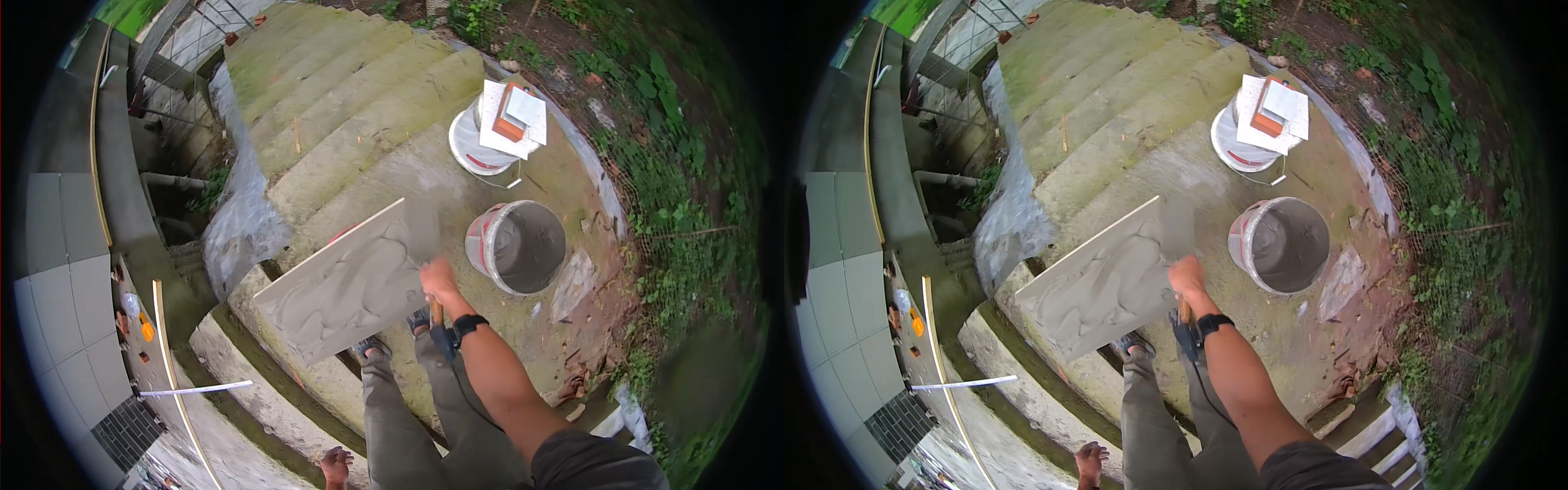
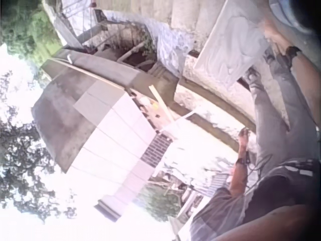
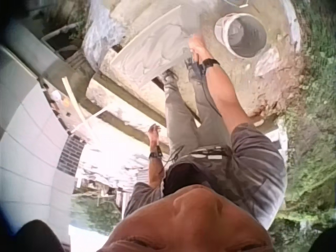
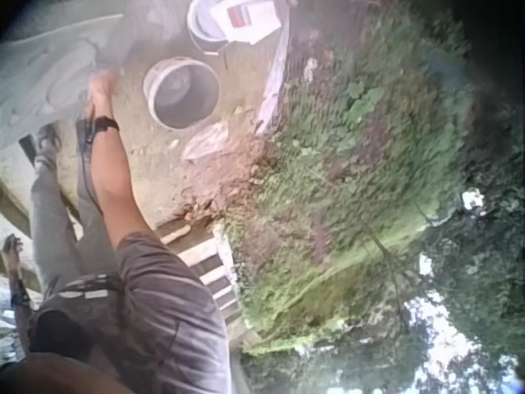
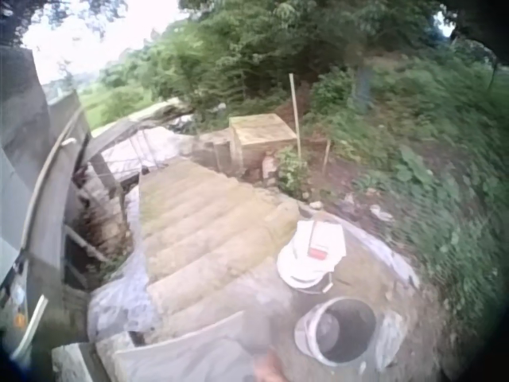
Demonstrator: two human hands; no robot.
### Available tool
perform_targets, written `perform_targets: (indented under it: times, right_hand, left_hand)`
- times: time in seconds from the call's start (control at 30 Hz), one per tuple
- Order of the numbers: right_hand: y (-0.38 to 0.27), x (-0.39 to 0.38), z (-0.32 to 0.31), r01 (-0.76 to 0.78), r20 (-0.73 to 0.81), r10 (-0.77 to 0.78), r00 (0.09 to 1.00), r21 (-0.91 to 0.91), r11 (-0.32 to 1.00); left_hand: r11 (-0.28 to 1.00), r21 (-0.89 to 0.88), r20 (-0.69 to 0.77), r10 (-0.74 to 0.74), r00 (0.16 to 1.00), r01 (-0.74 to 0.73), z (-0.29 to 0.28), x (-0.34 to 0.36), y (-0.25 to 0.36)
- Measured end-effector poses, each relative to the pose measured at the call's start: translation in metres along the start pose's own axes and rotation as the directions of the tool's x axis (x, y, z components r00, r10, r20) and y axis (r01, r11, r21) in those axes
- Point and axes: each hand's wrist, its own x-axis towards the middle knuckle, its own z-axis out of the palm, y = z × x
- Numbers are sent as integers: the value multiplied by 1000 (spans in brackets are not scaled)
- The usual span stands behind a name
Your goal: Applying and spreading mortar on the back of a large tile using a trowel.
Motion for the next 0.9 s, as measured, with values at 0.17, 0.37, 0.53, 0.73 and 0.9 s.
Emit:
perform_targets:
  times: [0.17, 0.37, 0.53, 0.73, 0.9]
  right_hand:
    - [111, -27, -30, -247, 17, 247, 969, 21, 969]
    - [157, -129, -108, -122, -55, 110, 992, -571, 812]
    - [144, -180, -158, -161, -282, -130, 950, -805, 571]
    - [208, -67, -161, -195, -211, -275, 938, -977, 85]
    - [222, -32, -166, -135, -104, -203, 974, -980, -144]
  left_hand:
    - [999, 48, -2, -14, 1000, 14, -16, 4, -11]
    - [827, 548, -17, 162, 987, -127, -38, 41, -18]
    - [701, 560, 88, 480, 873, -442, -42, 101, 16]
    - [670, 695, -124, 470, 874, -262, -71, 212, 59]
    - [905, 353, -269, 340, 901, -236, -23, 271, 123]
